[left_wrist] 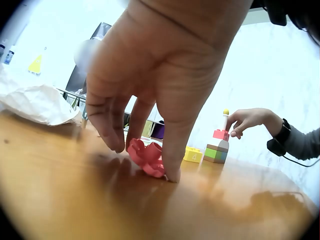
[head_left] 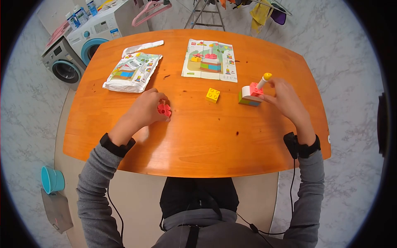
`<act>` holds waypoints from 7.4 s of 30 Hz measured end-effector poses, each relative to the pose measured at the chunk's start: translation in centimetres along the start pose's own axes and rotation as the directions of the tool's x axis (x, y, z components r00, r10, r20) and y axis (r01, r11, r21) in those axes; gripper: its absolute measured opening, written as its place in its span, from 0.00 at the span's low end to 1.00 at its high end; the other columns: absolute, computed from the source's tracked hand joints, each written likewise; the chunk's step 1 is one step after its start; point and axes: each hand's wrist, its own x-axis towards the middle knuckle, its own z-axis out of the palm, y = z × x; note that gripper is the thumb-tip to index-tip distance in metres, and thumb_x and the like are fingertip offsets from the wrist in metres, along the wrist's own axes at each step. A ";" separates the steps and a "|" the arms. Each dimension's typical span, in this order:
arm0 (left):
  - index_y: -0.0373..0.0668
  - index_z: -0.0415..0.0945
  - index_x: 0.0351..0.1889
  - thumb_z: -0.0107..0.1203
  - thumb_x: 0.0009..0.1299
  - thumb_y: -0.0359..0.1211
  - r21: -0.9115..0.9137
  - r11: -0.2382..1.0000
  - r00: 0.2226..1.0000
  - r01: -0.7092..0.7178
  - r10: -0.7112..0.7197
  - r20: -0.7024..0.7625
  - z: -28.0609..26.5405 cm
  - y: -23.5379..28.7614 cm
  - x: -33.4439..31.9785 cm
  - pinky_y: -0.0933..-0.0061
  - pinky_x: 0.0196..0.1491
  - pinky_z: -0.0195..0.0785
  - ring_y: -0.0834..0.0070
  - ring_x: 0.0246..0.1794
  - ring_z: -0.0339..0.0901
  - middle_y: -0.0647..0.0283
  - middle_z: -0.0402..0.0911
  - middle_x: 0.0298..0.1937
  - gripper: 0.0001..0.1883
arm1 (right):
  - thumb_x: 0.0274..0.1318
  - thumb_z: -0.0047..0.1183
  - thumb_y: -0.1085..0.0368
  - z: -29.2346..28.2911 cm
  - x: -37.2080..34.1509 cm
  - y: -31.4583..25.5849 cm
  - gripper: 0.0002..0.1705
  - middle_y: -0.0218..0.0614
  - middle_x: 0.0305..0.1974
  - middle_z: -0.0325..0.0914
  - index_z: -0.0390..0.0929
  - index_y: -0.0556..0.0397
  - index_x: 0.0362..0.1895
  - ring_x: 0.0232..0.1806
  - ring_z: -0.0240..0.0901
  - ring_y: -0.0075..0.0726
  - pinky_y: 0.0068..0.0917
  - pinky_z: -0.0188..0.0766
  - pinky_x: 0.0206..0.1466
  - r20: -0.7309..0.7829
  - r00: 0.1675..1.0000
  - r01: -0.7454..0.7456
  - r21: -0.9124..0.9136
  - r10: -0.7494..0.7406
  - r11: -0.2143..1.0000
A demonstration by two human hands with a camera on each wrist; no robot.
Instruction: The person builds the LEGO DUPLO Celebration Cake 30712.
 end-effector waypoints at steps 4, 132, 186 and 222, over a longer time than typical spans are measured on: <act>0.38 0.80 0.37 0.70 0.45 0.33 -0.005 0.999 0.998 0.039 -0.039 0.058 0.0 0.0 0.1 0.63 0.44 0.70 0.57 0.40 0.75 0.51 0.78 0.35 0.20 | 0.49 0.61 0.61 -3.8 1.3 -4.3 0.17 0.44 0.32 0.75 0.73 0.63 0.33 0.32 0.70 0.43 0.34 0.67 0.36 0.194 0.942 -0.245 -0.154 0.272 0.957; 0.40 0.72 0.39 0.65 0.55 0.30 0.084 0.979 0.927 -0.187 0.204 -0.314 2.2 2.4 1.5 0.63 0.40 0.72 0.57 0.43 0.76 0.54 0.71 0.53 0.16 | 0.40 0.62 0.70 0.1 -1.4 -1.4 0.17 0.38 0.31 0.70 0.66 0.53 0.33 0.33 0.69 0.44 0.35 0.64 0.33 0.232 0.956 -0.197 0.053 0.180 0.979; 0.39 0.77 0.42 0.59 0.63 0.38 -0.415 0.910 0.768 -0.017 0.277 0.577 -3.5 3.9 -12.7 0.68 0.46 0.69 0.60 0.42 0.77 0.56 0.80 0.40 0.15 | 0.41 0.67 0.63 1.7 8.2 -6.8 0.42 0.39 0.47 0.70 0.61 0.50 0.62 0.28 0.67 0.25 0.23 0.68 0.35 0.050 0.998 0.020 0.468 -0.049 0.884; 0.38 0.69 0.57 0.55 0.67 0.37 -0.104 -0.731 0.188 0.675 0.034 0.981 41.0 -3.4 -56.0 0.71 0.46 0.73 0.72 0.45 0.77 0.60 0.78 0.50 0.22 | 0.50 0.60 0.67 1.1 8.9 -6.7 0.28 0.37 0.46 0.73 0.69 0.53 0.57 0.26 0.64 0.15 0.15 0.63 0.35 -0.007 1.000 -0.020 0.564 0.029 0.826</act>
